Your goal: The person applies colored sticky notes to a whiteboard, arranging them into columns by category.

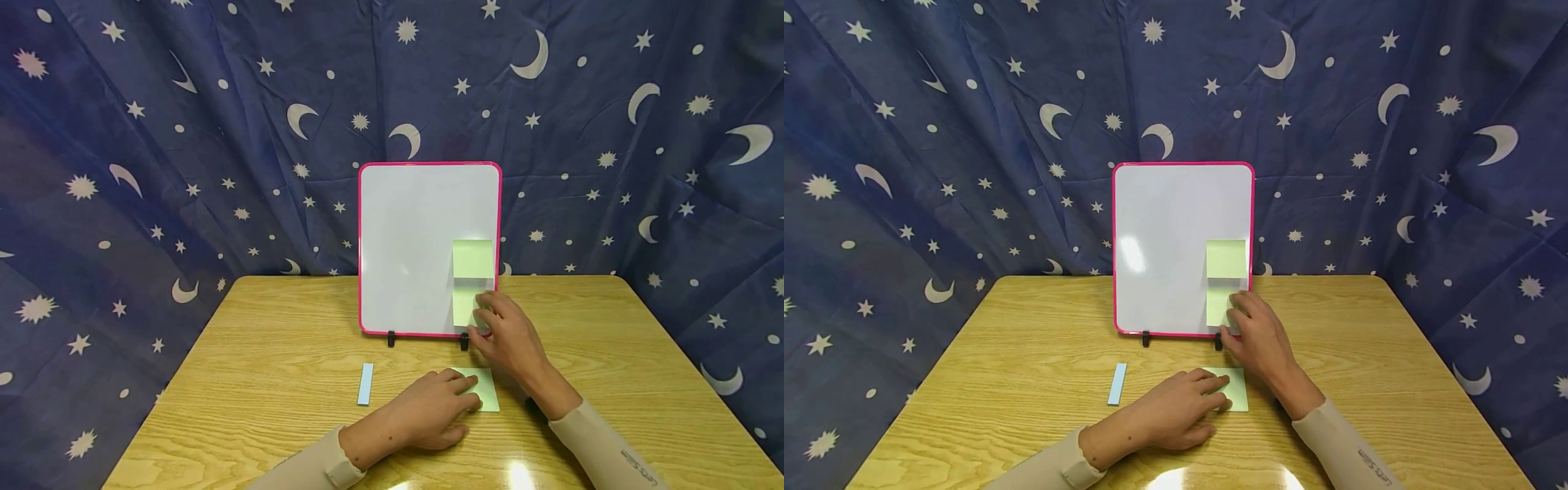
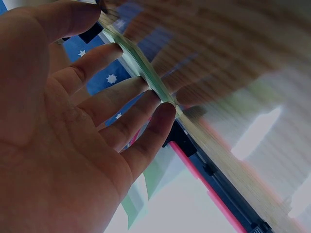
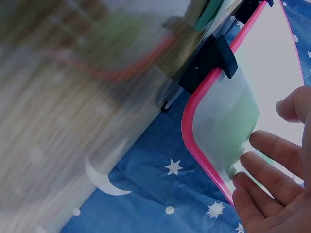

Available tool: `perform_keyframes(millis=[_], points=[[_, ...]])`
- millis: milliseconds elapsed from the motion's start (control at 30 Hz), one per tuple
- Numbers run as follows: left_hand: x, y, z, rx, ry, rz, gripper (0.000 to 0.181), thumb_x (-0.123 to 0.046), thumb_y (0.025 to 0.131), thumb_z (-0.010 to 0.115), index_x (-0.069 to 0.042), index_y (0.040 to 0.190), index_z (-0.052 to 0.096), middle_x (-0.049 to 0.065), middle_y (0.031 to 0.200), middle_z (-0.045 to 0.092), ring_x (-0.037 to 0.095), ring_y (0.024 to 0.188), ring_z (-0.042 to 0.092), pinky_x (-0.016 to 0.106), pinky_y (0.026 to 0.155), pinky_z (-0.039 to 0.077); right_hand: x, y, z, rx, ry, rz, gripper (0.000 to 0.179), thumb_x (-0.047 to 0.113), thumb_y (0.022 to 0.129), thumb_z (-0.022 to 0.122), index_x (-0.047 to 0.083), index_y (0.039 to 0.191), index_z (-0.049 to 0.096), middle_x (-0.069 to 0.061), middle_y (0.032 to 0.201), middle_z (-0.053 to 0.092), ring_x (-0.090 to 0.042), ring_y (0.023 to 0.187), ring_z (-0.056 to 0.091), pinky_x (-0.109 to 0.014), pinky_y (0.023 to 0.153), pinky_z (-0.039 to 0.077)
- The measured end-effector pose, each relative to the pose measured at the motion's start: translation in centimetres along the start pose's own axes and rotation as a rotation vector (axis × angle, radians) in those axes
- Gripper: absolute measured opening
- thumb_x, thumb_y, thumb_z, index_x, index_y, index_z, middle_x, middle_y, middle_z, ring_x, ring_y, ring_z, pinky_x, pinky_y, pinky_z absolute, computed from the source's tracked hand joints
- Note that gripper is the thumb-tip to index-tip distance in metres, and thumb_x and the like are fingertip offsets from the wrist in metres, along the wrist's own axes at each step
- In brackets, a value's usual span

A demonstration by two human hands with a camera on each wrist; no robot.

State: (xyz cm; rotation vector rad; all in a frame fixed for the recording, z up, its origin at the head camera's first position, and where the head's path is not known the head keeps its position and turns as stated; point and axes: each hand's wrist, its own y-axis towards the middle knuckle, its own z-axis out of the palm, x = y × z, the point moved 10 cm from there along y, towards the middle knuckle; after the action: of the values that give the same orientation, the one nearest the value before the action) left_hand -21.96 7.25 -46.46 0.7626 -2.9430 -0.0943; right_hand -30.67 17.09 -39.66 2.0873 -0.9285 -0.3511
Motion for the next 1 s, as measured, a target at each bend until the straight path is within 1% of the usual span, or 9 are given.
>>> perform_keyframes(millis=[167,400,533,667,833,933,1000], points=[[0.0,0.0,0.0,0.004,-0.002,0.000,0.033,-0.043,0.102,0.065,-0.029,0.133,0.067,0.001,0.156,0.056,0.016,0.138,0.054,0.033,0.102,0.052,0.0,-0.4,0.1,0.031,-0.024,0.003,0.021,0.013,0.081,0.085,-0.002,0.092,0.076,-0.024,0.123,0.071,-0.047,0.123,0.064,-0.059,0.105,0.052],[0.2,0.0,0.2,0.014,-0.007,-0.006,0.034,-0.044,0.103,0.064,-0.030,0.133,0.066,0.000,0.156,0.055,0.017,0.137,0.055,0.034,0.103,0.053,0.0,-0.7,0.3,0.069,-0.025,0.003,0.021,0.011,0.082,0.084,-0.003,0.097,0.077,-0.025,0.131,0.068,-0.046,0.128,0.062,-0.059,0.105,0.052],[0.2,0.2,0.1,0.017,-0.008,-0.005,0.034,-0.045,0.104,0.063,-0.030,0.134,0.067,0.000,0.155,0.056,0.017,0.135,0.056,0.035,0.103,0.052,-0.2,-0.9,0.4,0.091,-0.026,0.025,0.021,0.009,0.083,0.082,-0.003,0.100,0.079,-0.024,0.135,0.068,-0.045,0.131,0.061,-0.058,0.107,0.050],[0.2,0.6,-0.1,0.015,0.002,-0.010,0.033,-0.046,0.103,0.065,-0.030,0.131,0.069,-0.002,0.150,0.060,0.016,0.130,0.059,0.034,0.101,0.053,-0.3,-1.0,0.5,0.118,-0.037,0.048,0.019,0.008,0.084,0.078,-0.002,0.101,0.079,-0.022,0.137,0.067,-0.043,0.134,0.059,-0.057,0.110,0.049],[0.6,1.5,-0.8,-0.015,0.030,-0.032,0.029,-0.047,0.102,0.066,-0.028,0.122,0.074,-0.006,0.139,0.066,0.013,0.122,0.063,0.032,0.096,0.053,-0.4,-1.0,0.6,0.128,-0.050,0.057,0.019,0.006,0.085,0.077,-0.002,0.101,0.079,-0.022,0.137,0.067,-0.043,0.134,0.059,-0.056,0.111,0.048],[1.3,1.9,-1.5,-0.057,0.068,-0.074,0.029,-0.048,0.102,0.066,-0.027,0.119,0.074,-0.007,0.134,0.068,0.014,0.121,0.062,0.033,0.096,0.053,-0.4,-0.9,0.5,0.122,-0.054,0.054,0.019,0.006,0.084,0.077,-0.002,0.102,0.079,-0.022,0.137,0.067,-0.044,0.134,0.059,-0.057,0.111,0.049],[1.8,2.2,-1.9,-0.091,0.101,-0.108,0.030,-0.048,0.102,0.066,-0.026,0.120,0.074,-0.007,0.132,0.068,0.014,0.121,0.062,0.034,0.098,0.052,-0.3,-0.9,0.5,0.116,-0.052,0.049,0.019,0.006,0.084,0.076,-0.002,0.102,0.079,-0.022,0.137,0.067,-0.044,0.134,0.059,-0.057,0.111,0.049]])
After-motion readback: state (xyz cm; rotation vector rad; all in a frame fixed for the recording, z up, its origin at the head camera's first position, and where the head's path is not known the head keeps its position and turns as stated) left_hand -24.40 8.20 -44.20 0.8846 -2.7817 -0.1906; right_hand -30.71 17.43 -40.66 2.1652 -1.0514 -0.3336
